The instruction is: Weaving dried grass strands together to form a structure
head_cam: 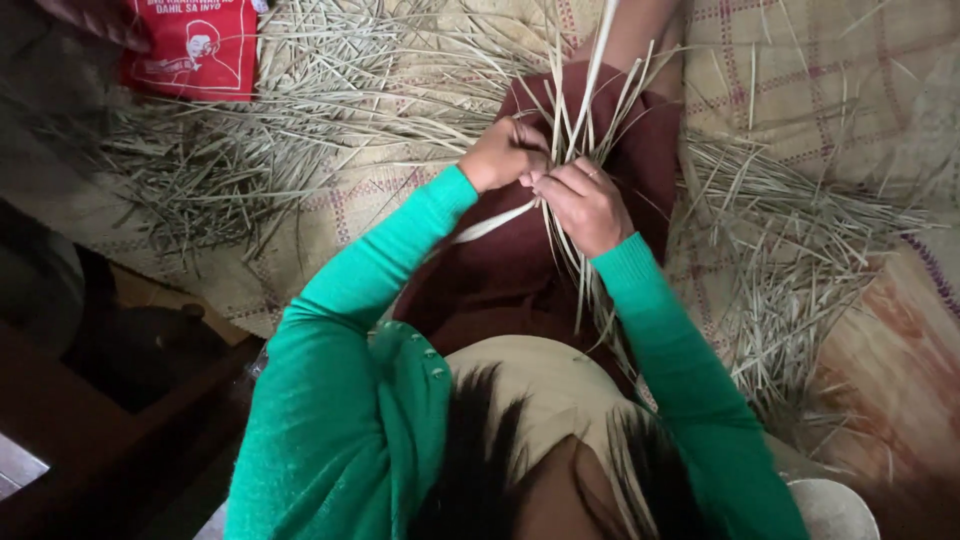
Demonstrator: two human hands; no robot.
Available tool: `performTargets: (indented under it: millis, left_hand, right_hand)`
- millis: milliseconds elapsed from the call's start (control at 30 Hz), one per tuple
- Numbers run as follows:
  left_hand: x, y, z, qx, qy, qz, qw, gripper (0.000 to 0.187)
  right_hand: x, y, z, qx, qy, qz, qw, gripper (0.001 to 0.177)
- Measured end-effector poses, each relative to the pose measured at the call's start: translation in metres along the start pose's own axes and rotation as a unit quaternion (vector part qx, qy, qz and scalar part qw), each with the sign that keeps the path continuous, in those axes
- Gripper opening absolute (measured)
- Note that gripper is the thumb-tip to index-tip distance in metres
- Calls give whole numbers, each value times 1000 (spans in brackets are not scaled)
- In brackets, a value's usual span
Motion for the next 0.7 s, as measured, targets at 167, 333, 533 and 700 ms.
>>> performTargets:
  millis: [167,333,533,700]
  left_hand:
    - [7,1,10,-21,42,79,996,10]
    - [18,0,18,17,65,159,985,8]
    - [29,26,39,209,67,-112,969,5]
    - [34,20,42,266,92,-152,948,7]
  right_hand:
    - [-5,9,14,-1,-1,45,999,8]
    - [-5,13,23,-1,-19,92,996,10]
    - [-11,19,46,-19,-48,64,997,15]
    - [-25,28,118,-53,-173,10,983,20]
Point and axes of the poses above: each hand's wrist, its own z-axis away from the middle knuckle, its own x-axis out of the palm, y = z × x, the point moved 3 cm from there along -z, towards the middle knuckle, and after that the axes turned 14 degrees about z, right-handed, at the moved point
